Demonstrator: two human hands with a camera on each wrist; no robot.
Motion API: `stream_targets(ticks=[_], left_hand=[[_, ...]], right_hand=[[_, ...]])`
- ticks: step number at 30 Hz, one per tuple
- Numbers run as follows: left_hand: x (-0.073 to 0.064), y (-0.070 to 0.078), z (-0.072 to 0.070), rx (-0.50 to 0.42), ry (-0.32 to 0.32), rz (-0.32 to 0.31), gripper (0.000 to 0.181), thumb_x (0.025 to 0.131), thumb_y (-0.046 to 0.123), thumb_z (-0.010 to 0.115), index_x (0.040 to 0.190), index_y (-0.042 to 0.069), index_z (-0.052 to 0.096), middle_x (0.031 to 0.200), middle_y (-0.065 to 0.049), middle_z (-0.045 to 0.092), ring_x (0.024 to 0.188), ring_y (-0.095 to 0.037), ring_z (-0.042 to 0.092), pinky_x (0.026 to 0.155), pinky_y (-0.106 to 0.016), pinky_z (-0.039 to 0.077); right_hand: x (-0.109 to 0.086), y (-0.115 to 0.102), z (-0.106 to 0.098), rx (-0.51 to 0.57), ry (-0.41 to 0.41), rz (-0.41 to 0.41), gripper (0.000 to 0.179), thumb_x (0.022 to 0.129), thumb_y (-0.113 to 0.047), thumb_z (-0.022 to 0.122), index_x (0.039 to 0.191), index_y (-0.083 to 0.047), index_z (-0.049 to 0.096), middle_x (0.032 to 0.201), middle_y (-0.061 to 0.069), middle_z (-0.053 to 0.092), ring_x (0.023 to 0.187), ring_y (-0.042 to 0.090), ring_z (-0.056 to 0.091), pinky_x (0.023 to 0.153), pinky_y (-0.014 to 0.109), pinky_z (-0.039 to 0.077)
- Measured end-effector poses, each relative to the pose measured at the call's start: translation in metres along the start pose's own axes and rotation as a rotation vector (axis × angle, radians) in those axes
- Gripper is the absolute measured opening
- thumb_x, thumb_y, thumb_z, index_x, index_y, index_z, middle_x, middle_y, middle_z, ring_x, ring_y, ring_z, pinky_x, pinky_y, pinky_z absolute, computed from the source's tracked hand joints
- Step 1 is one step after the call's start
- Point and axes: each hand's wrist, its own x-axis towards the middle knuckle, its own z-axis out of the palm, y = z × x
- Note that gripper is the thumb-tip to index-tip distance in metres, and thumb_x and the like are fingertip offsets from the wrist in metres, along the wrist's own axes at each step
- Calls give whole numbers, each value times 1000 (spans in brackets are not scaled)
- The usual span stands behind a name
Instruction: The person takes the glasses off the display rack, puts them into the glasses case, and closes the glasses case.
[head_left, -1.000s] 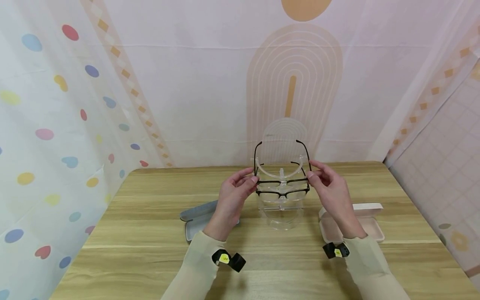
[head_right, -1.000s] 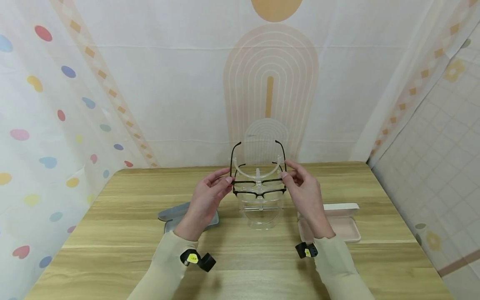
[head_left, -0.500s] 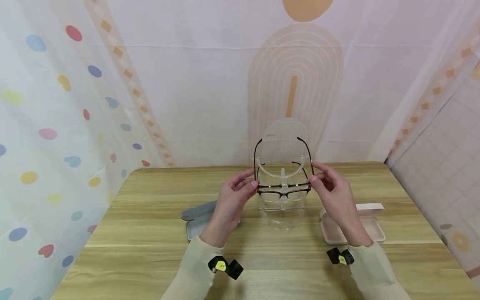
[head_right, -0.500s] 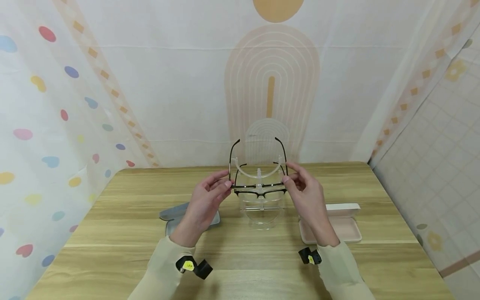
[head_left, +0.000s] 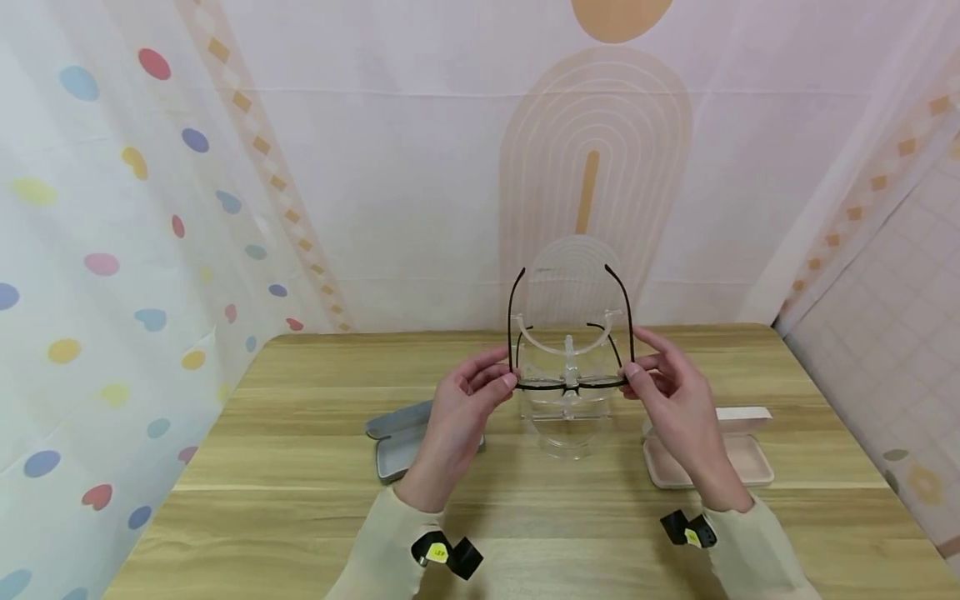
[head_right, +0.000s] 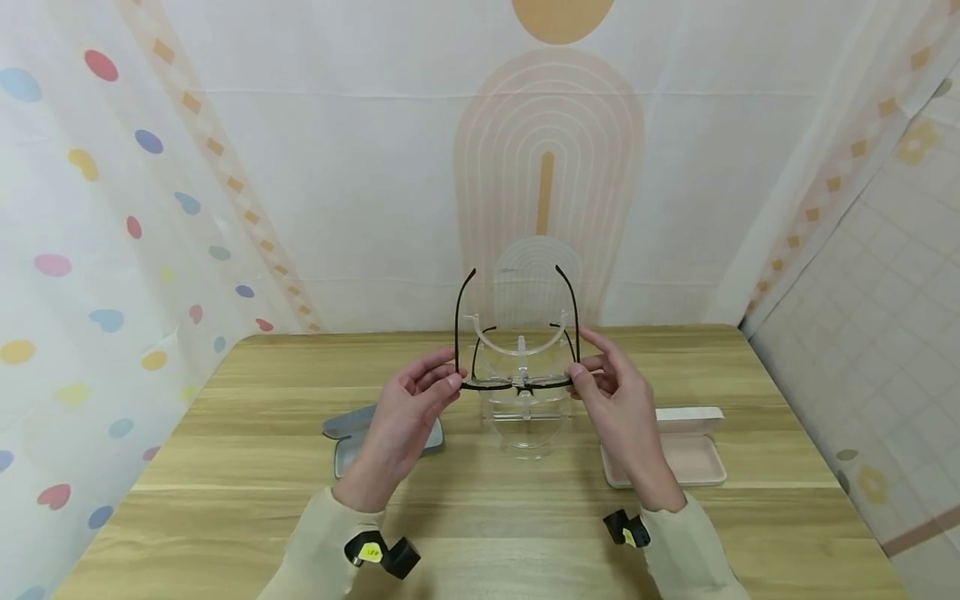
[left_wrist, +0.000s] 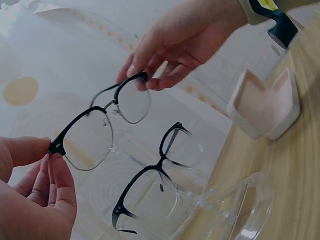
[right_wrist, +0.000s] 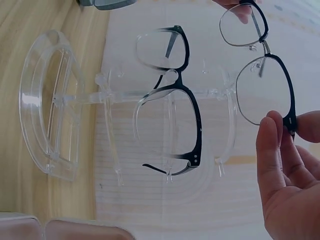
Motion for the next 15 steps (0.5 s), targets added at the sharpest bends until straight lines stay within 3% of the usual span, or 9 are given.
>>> stream_targets(ticks=[4,11,15], left_hand=[[-5,-2,3,21,41,36,39,92,-8,69,130,-7,63,103,-5,69,100,-18,69,85,-26,57],[-12,-7,3,43,72,80,34,91,-8,70,125,-9,64,107,-13,70,99,-19,68,84,-25,58],[-14,-11,3,54,95,107,34,91,-8,70,124,-11,63,108,-14,70,98,-18,69,85,-26,58]], right_hand=[[-2,-1,0,26,10,-2,47,103,-4,62,149,-7,52,102,25,69,79,10,72,76,28,62],[-6,0,1,36,8,-19,37,102,0,62,137,2,51,97,10,71,76,10,73,74,29,62],[-10,0,2,37,5,-47,33,102,2,61,133,3,52,98,11,70,77,10,74,74,27,62]])
